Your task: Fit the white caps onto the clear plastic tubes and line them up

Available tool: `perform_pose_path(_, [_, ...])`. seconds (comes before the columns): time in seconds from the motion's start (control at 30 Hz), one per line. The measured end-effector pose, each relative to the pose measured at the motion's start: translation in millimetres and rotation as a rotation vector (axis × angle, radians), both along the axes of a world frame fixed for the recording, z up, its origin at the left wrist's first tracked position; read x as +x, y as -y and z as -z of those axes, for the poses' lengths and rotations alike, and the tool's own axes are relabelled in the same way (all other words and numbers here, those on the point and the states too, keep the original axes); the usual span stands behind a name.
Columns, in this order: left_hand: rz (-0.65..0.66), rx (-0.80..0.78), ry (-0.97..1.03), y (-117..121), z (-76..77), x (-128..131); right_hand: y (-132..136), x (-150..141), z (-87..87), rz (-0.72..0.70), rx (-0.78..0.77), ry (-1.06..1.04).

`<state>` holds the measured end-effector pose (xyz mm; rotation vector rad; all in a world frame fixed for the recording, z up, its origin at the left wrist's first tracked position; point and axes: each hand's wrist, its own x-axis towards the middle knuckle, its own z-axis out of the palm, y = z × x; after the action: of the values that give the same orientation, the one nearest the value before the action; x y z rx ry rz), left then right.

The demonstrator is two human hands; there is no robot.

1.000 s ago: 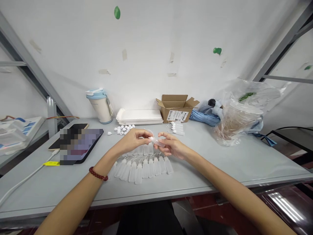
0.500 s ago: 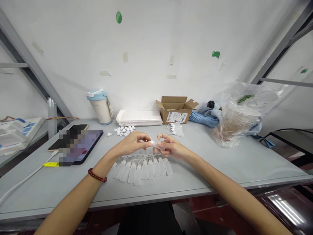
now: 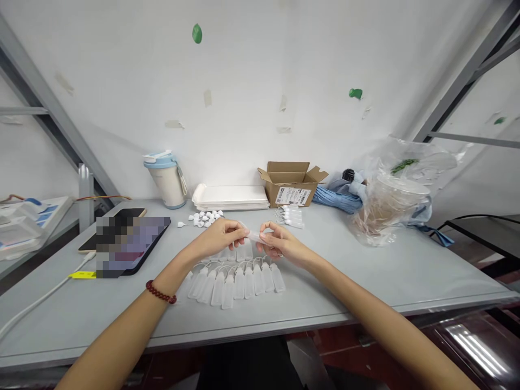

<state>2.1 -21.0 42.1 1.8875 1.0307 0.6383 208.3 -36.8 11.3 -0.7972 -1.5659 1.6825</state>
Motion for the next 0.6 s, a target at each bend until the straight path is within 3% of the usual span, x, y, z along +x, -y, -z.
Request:
perform_pose_path(0.17, [-0.094, -0.037, 0.052, -4, 2.3, -1, -1, -2, 4.0, 0.214, 0.211, 0.138])
perform_pose_path(0.4, [-0.064, 0.054, 0.117, -4, 3.9, 0, -3, -2, 11.9, 0.247, 0.269, 0.141])
perform_pose_path(0.6, [-0.069, -0.1, 0.118, -4, 5.6, 0, -4, -2, 10.5, 0.266, 0.325, 0.097])
